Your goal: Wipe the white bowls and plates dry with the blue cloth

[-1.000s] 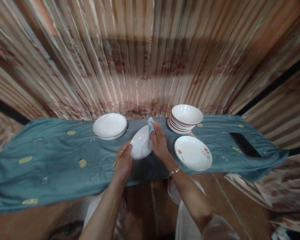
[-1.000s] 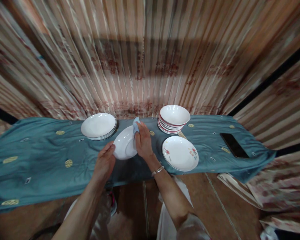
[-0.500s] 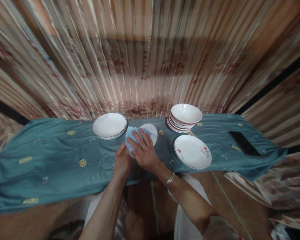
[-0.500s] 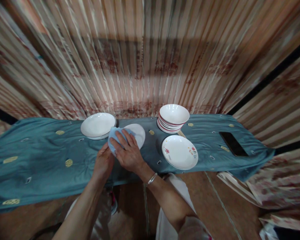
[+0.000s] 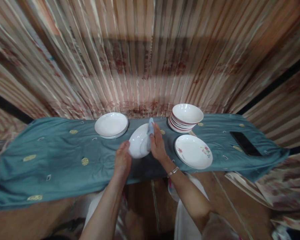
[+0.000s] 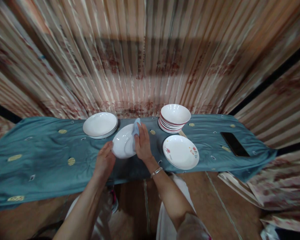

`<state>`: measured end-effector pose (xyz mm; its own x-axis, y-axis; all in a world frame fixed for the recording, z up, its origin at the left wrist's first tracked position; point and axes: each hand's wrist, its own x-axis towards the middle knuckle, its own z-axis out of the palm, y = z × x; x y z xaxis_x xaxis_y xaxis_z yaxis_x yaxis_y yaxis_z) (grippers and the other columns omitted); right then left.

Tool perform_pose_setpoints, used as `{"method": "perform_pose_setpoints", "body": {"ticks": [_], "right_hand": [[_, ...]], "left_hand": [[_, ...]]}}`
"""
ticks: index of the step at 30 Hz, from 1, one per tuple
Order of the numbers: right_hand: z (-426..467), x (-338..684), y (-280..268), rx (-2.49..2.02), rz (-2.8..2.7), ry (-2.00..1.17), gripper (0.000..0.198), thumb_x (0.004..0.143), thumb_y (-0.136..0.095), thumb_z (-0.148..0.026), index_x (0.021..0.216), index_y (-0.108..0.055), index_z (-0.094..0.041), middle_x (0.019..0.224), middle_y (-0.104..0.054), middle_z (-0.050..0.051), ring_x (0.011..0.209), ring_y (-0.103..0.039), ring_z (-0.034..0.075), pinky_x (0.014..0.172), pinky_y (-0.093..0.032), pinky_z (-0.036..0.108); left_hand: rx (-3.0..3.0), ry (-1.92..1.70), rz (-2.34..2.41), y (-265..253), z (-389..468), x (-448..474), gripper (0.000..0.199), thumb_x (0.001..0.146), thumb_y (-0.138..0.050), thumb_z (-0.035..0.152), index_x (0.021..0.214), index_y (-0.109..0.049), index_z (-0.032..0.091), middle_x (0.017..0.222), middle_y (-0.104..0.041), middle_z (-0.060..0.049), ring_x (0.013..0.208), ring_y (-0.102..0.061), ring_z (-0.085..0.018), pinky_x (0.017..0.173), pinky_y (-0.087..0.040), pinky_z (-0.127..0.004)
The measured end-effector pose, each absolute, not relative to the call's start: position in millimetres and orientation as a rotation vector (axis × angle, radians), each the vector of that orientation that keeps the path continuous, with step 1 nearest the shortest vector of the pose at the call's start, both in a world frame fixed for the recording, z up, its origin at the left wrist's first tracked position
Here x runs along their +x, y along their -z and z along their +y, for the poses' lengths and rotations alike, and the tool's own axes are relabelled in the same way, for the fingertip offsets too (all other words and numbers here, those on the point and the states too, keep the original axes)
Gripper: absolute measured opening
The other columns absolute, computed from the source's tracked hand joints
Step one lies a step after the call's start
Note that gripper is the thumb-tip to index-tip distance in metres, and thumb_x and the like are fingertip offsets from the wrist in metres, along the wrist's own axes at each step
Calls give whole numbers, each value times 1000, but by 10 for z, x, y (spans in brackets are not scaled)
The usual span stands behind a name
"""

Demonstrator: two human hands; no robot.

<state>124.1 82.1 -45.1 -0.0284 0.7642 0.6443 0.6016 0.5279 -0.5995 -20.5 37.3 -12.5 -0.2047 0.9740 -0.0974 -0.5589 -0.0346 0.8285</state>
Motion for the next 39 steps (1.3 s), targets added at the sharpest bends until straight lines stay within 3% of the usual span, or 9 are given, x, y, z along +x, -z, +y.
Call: {"method": "perform_pose_setpoints", "body": {"ticks": [5, 9, 16, 20, 23, 31, 39], "right_hand": [[907, 1285, 675, -1246, -1476, -470, 54, 99, -21, -40, 145, -32, -14, 145, -44, 14, 137, -37, 20, 113, -33, 43], [890, 1250, 684, -1247, -1414, -477, 55, 98, -22, -40, 144, -35, -13, 143, -45, 16, 137, -38, 23, 112, -34, 48], [749, 1171, 434, -1188, -1722, -173, 52, 99, -24, -32, 149, -22, -18, 154, -26, 12, 145, -18, 20, 117, -22, 49], [601, 1057, 307, -1137, -1917, -29, 54, 97, -30, -31, 149, -23, -17, 158, -16, 11, 147, -5, 26, 116, -17, 54], [516, 974, 255, -1123, -2049, 29, 54, 95, -37, -35, 146, -33, -18, 157, -18, 11, 146, -2, 31, 115, -17, 57], [647, 1095, 207, -1108, -2111, 62, 49, 95, -37, -33, 142, -39, -22, 154, -29, 8, 146, -9, 28, 115, -18, 52], [894, 1192, 428, -1148, -1750, -183, 51, 98, -23, -35, 146, -30, -19, 148, -38, 12, 140, -28, 21, 115, -26, 46]], "left_hand": [[583, -1563, 907, 125, 367, -241, 30, 59, -80, 38, 71, -62, 18, 66, -64, 1, 65, -59, -14, 69, -46, -25], [570, -1574, 896, 125, 369, -239, 28, 61, -79, 37, 70, -60, 18, 67, -64, 1, 67, -61, -15, 73, -48, -27], [580, -1568, 895, 94, 353, -185, 25, 65, -76, 36, 74, -61, 19, 70, -66, -1, 83, -65, -20, 77, -48, -30], [585, -1554, 884, 78, 348, -184, 23, 65, -76, 35, 74, -61, 19, 70, -67, 0, 78, -64, -18, 73, -49, -29], [578, -1556, 896, 91, 359, -210, 24, 63, -78, 34, 73, -62, 19, 69, -66, 1, 67, -61, -14, 67, -48, -25], [570, -1560, 878, 95, 391, -185, 24, 61, -78, 33, 73, -62, 21, 72, -67, -2, 82, -65, -21, 70, -51, -30], [534, -1586, 897, 86, 377, -204, 37, 52, -84, 39, 69, -59, 18, 66, -66, 0, 76, -64, -18, 76, -49, -30]]}}
